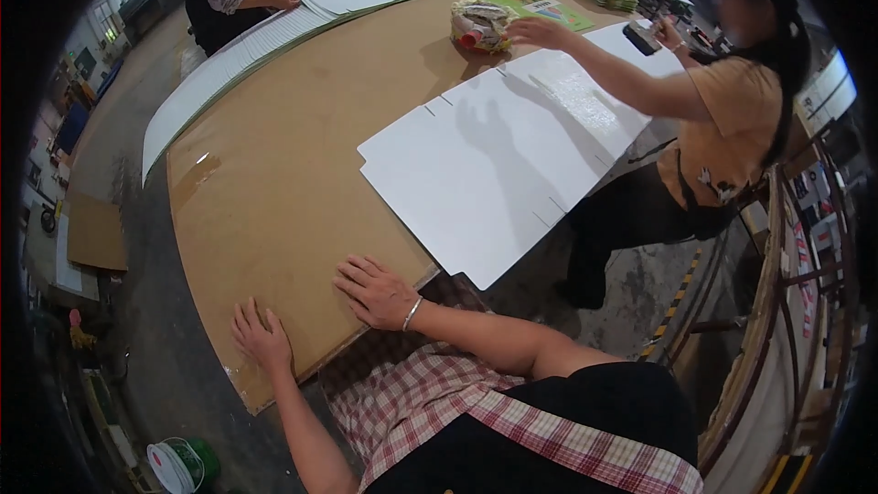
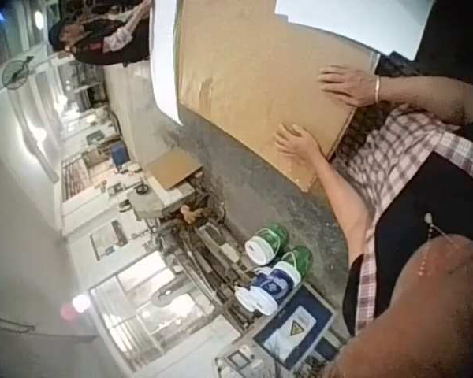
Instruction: Applying adhesive to paperboard surfaces using a brush as part of a manual assembly process.
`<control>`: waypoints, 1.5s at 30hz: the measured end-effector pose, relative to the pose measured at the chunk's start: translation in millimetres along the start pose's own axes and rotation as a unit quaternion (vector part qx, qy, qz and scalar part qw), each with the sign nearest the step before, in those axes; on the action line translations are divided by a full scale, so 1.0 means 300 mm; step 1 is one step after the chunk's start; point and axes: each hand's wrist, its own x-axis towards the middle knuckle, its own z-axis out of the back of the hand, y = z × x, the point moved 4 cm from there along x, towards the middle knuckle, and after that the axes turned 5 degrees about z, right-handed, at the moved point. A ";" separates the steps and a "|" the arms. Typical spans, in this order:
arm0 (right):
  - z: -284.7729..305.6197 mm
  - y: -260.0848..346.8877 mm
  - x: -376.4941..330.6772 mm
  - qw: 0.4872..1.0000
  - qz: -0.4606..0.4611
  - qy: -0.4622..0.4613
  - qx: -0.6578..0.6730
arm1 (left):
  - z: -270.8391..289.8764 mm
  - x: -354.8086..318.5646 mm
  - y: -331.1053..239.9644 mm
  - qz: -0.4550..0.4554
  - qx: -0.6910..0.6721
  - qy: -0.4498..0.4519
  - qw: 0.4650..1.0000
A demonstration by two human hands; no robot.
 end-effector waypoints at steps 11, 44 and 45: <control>-0.002 -0.001 0.000 1.000 0.001 -0.006 -0.003 | 0.008 -0.005 -0.008 -0.006 -0.012 -0.016 1.000; 0.010 0.003 0.005 1.000 0.011 -0.018 -0.003 | 0.002 -0.006 -0.002 -0.003 -0.029 -0.016 0.999; 0.013 0.005 0.005 1.000 0.017 -0.022 -0.004 | 0.001 -0.006 -0.001 -0.005 -0.032 -0.015 0.999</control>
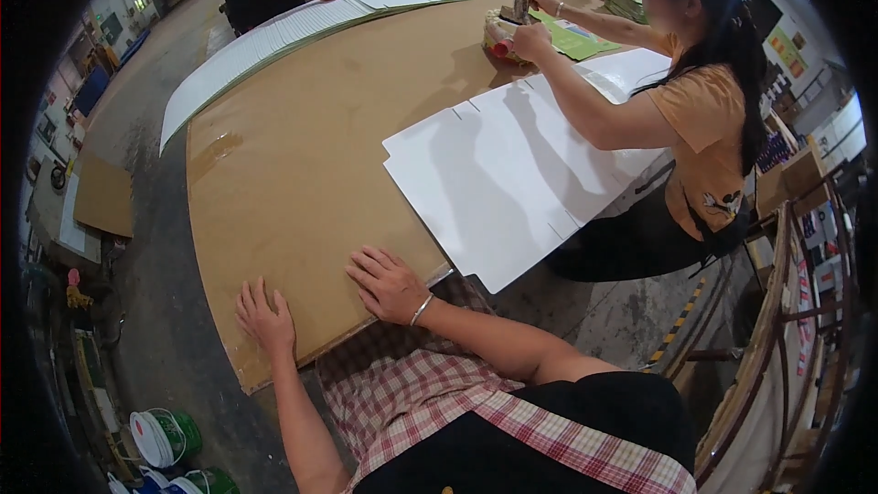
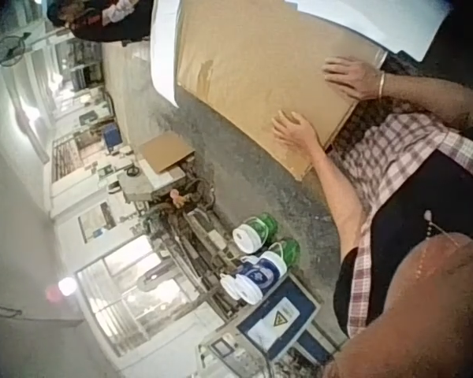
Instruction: Applying adhesive to paperboard surfaces using a brush as part of a manual assembly process.
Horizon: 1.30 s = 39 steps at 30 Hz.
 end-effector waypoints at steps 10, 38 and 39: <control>0.008 0.004 0.002 1.000 0.002 -0.007 -0.006 | -0.007 0.001 0.004 -0.004 0.006 -0.005 1.000; -0.008 -0.008 -0.003 1.000 -0.003 0.012 -0.006 | 0.001 0.001 -0.004 0.006 0.010 -0.001 1.000; -0.008 -0.008 -0.003 1.000 -0.001 0.010 -0.007 | 0.002 0.001 -0.005 0.003 0.005 0.001 1.000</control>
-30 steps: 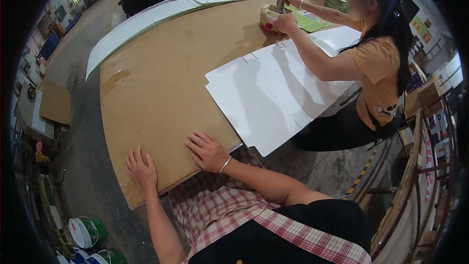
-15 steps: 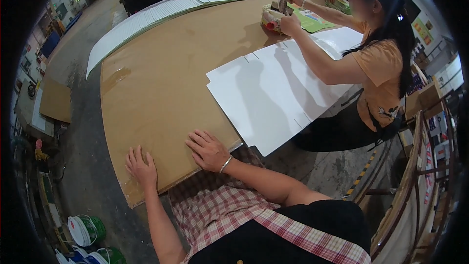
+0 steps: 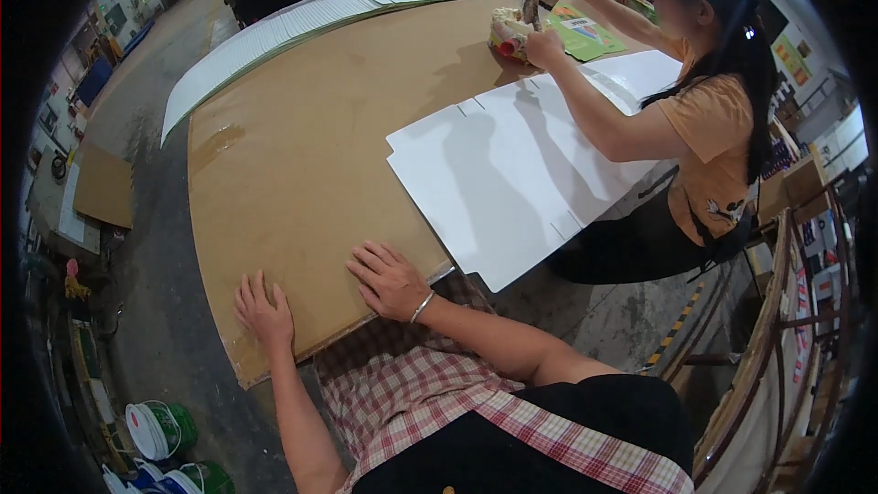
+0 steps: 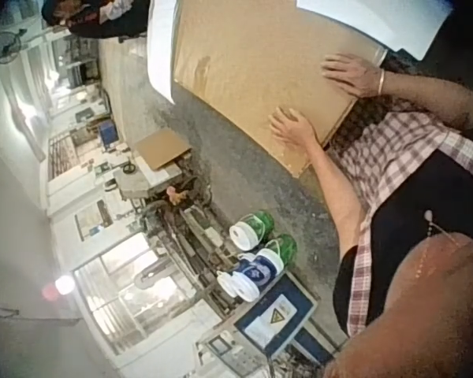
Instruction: Applying adhesive to paperboard surfaces using a brush as part of a manual assembly process.
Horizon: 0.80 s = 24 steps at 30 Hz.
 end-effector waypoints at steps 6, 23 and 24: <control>0.001 0.003 0.000 1.000 -0.002 0.005 -0.005 | 0.000 -0.001 0.000 0.001 0.002 0.000 1.000; 0.012 0.008 0.006 1.000 0.009 -0.009 -0.004 | -0.010 0.001 0.010 0.001 0.000 -0.004 1.000; 0.012 0.008 0.007 1.000 0.009 -0.010 -0.004 | -0.009 0.001 0.009 -0.005 -0.002 -0.009 1.000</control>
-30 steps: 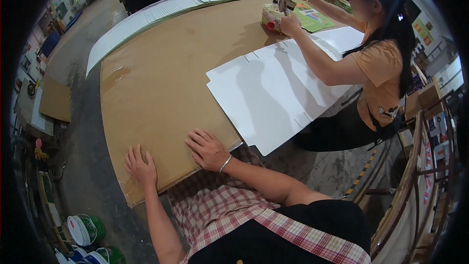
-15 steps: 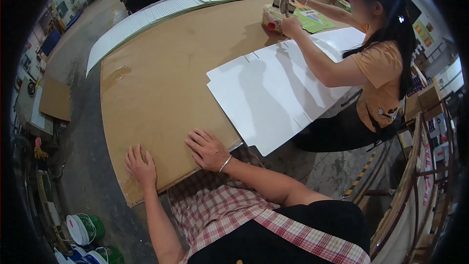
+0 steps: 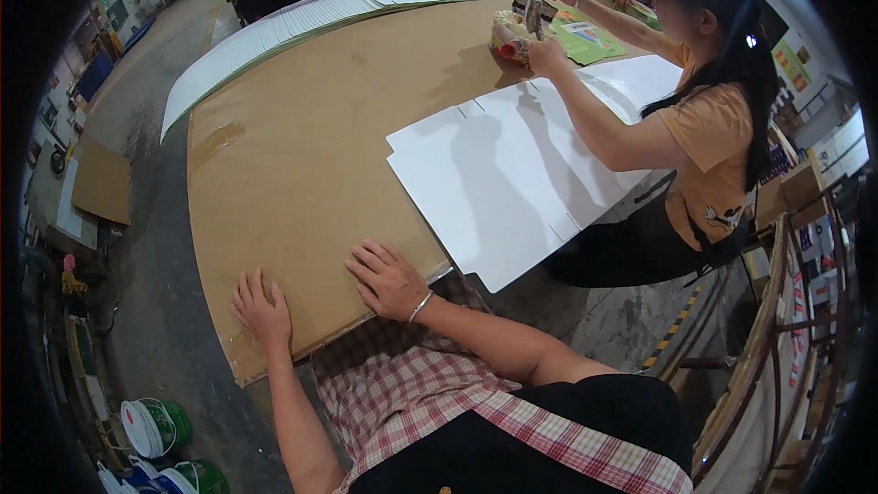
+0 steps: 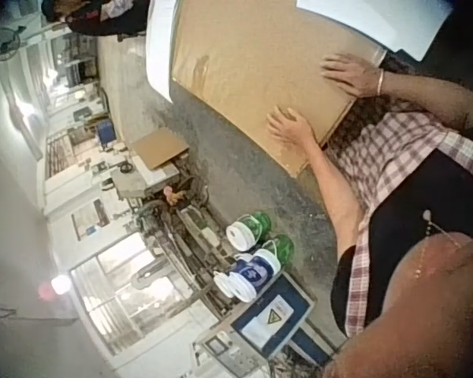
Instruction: Applying adhesive to paperboard surfaces using a brush as part of a manual assembly process.
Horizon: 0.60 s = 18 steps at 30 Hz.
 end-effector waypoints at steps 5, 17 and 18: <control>0.000 0.001 0.000 1.000 0.003 -0.001 -0.001 | 0.002 -0.001 -0.002 0.008 0.001 0.003 1.000; -0.004 -0.001 -0.001 1.000 -0.006 0.012 0.006 | -0.004 0.002 0.003 0.004 0.014 0.003 1.000; -0.005 -0.001 -0.001 1.000 -0.007 0.015 0.005 | -0.004 0.002 0.002 0.002 0.007 0.003 1.000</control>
